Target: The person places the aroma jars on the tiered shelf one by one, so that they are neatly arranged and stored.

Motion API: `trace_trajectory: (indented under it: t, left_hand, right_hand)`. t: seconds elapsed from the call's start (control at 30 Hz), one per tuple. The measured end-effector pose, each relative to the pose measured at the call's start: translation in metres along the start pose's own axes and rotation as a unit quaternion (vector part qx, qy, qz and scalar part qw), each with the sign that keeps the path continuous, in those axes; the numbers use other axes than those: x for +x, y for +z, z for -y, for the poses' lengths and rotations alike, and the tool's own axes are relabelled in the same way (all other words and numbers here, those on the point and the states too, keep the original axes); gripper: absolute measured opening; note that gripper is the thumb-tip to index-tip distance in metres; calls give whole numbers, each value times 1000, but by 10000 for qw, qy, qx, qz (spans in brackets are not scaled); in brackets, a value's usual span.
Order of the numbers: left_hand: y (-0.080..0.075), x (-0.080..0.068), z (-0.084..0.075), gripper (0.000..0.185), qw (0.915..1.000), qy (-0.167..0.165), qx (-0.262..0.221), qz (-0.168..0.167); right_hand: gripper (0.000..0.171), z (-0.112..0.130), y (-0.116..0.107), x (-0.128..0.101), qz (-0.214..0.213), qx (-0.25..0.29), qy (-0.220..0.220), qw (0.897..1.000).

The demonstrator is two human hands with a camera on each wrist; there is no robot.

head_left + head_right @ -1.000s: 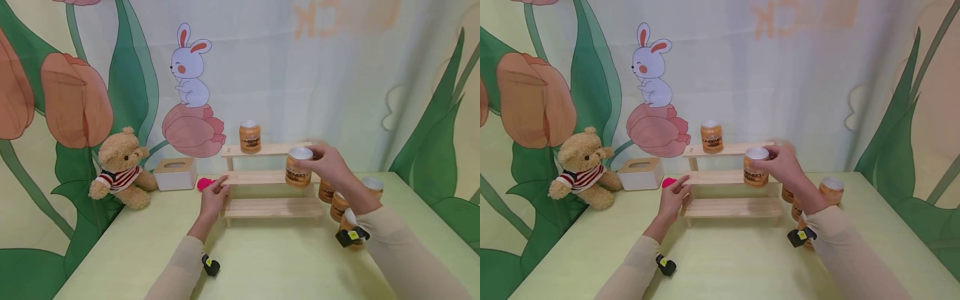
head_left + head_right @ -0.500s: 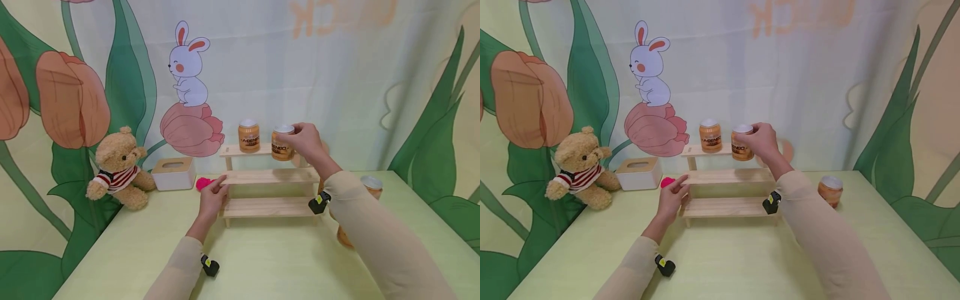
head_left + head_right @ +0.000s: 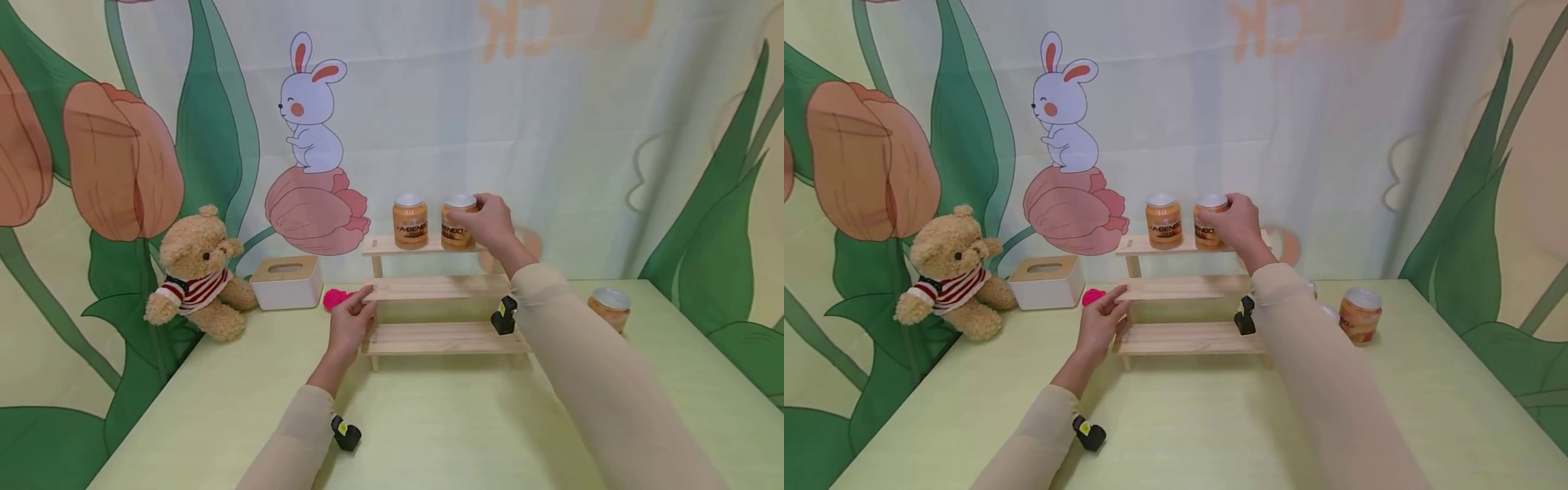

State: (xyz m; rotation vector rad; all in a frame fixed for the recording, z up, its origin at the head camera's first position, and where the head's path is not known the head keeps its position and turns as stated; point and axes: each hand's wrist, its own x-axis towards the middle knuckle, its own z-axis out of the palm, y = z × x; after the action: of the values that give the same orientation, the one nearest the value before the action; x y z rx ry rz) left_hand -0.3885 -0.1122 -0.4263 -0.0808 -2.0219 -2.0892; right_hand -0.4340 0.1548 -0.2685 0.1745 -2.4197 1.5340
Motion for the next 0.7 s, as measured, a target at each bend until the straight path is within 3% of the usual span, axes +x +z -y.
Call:
trace_trajectory:
  t: [0.2,0.43,0.7]
  left_hand:
    - [4,-2,1,38,10000,-2,-3,36]
    - [3,-4,0,39,10000,-40,57,21]
    - [1,0,0,40,9999,-21,125,-41]
  right_hand:
    - [67,-9,2,4,162,-103,-120,9997]
    - [93,-13,-1,-9,-124,29,57,9999]
    - [85,-16,-32,-44,-205,227,-209,9993]
